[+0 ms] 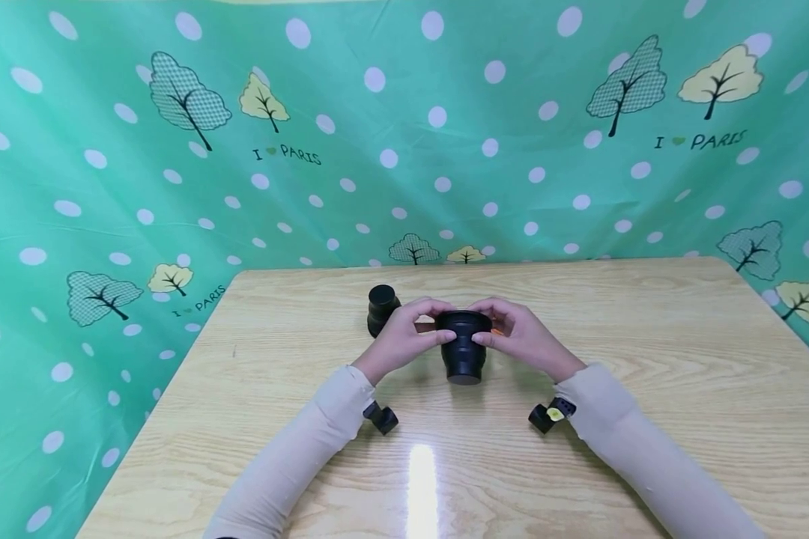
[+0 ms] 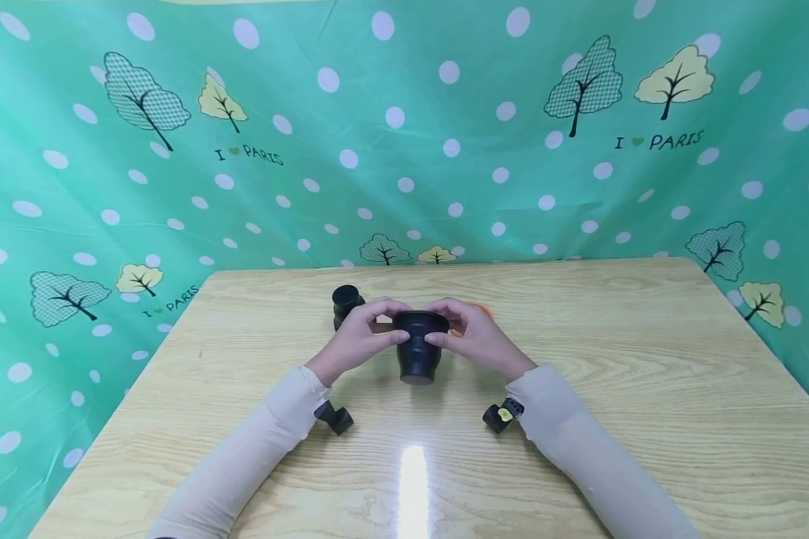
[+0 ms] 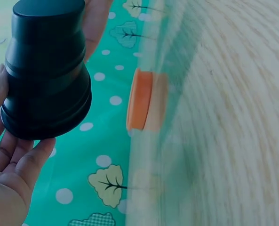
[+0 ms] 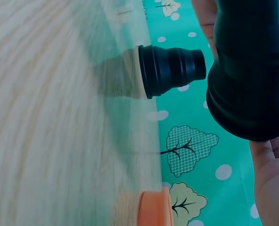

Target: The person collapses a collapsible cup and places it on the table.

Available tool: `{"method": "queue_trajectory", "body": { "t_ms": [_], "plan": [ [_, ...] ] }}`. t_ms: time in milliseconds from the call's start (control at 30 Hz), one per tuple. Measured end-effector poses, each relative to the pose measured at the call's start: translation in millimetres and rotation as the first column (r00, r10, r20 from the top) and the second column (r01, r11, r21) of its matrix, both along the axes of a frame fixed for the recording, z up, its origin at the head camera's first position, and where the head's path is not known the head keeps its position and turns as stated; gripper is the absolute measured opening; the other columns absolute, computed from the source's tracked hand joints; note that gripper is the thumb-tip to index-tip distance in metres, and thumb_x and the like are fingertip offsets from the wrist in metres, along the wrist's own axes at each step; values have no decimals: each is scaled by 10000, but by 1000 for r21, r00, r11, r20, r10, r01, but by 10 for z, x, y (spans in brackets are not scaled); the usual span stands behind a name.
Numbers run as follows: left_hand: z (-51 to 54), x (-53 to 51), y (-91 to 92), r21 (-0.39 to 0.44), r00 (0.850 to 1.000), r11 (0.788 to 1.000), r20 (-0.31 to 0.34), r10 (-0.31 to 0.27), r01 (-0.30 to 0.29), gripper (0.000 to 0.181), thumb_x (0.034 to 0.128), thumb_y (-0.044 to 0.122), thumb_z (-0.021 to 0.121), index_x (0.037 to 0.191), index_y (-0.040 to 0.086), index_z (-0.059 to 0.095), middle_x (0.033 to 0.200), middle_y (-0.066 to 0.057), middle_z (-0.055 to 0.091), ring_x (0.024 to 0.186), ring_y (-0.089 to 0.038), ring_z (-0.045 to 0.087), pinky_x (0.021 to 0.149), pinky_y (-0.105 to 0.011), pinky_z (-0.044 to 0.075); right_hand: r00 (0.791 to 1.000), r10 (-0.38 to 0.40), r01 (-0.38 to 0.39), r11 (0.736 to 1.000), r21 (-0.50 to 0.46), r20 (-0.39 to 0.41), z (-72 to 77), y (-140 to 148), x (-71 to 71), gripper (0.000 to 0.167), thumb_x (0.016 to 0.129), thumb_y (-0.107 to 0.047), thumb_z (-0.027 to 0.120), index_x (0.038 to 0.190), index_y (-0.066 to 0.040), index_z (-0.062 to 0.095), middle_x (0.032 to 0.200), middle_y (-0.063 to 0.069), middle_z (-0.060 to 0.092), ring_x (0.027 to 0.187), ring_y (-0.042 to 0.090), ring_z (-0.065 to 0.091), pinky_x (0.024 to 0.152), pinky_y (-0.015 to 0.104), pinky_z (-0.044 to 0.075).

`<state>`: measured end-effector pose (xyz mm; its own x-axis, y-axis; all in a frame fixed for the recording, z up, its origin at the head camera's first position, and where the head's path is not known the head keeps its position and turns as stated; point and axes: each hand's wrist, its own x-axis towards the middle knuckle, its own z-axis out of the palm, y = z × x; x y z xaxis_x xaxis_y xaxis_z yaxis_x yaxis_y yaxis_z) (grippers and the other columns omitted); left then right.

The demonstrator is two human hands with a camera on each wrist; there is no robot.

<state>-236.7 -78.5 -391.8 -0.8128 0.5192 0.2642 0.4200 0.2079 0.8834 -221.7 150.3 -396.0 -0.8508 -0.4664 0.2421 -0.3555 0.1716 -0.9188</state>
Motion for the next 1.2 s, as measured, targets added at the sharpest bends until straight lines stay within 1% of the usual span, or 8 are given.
{"method": "queue_trajectory", "body": {
  "t_ms": [200,467,567,633,700,767,1000,1200],
  "plan": [
    [36,32,29,-4,997,998,15,69,-69,292,830,74,718,1090,-16,621,1131,-147,625,1025,-233,587,848,-290,531,1000,-12,12,1000,17,-5,1,3,-14,376,898,-140,654,1231,-6,544,1161,149,599,1007,154,604,851,260,505],
    [308,193,50,-13,996,997,43,74,-74,263,848,62,699,1065,-58,609,1078,-174,627,957,-194,579,815,-251,536,1000,-11,11,1000,-21,12,-2,15,-34,348,919,-113,617,1227,26,534,1178,163,572,1016,113,593,833,220,506],
    [244,158,57,-9,995,996,41,87,-87,249,842,76,710,1043,-41,618,1050,-159,632,927,-181,576,801,-258,541,1000,-7,7,1000,-26,9,2,8,-32,334,919,-104,616,1216,25,537,1174,169,569,1016,122,592,829,228,512],
    [158,104,61,-9,994,995,38,102,-102,240,832,90,724,1025,-17,629,1033,-136,639,917,-167,573,790,-255,543,1000,-9,9,1000,-24,1,12,-1,-21,317,918,-101,616,1202,19,543,1160,166,574,1008,125,594,826,232,516],
    [66,50,61,-2,993,994,22,112,-112,231,825,123,735,1002,11,638,1015,-106,647,910,-155,579,776,-251,547,1000,-16,16,1000,-18,-12,14,-10,-15,303,916,-98,617,1187,19,550,1147,165,579,999,131,595,824,234,519],
    [34,33,57,9,994,994,-12,111,-111,217,820,151,743,975,36,643,996,-75,653,900,-136,590,756,-246,551,999,-25,24,1000,-12,-27,18,-18,-9,289,911,-91,622,1170,19,558,1128,161,584,982,138,595,818,235,522],
    [7,27,47,17,983,995,-160,95,-93,173,828,159,735,935,58,643,948,-51,660,878,-126,620,706,-228,557,996,-37,36,999,-3,-78,1,-28,-11,268,899,-80,630,1142,22,583,1096,147,591,956,148,587,808,241,531],
    [4,24,41,-16,964,990,-230,132,-140,148,837,147,725,947,58,685,962,-42,682,892,-110,635,672,-201,552,987,-65,67,998,5,-144,-31,-45,-11,231,900,-62,623,1123,0,618,1055,122,601,922,149,591,771,233,541]
  ]
}}
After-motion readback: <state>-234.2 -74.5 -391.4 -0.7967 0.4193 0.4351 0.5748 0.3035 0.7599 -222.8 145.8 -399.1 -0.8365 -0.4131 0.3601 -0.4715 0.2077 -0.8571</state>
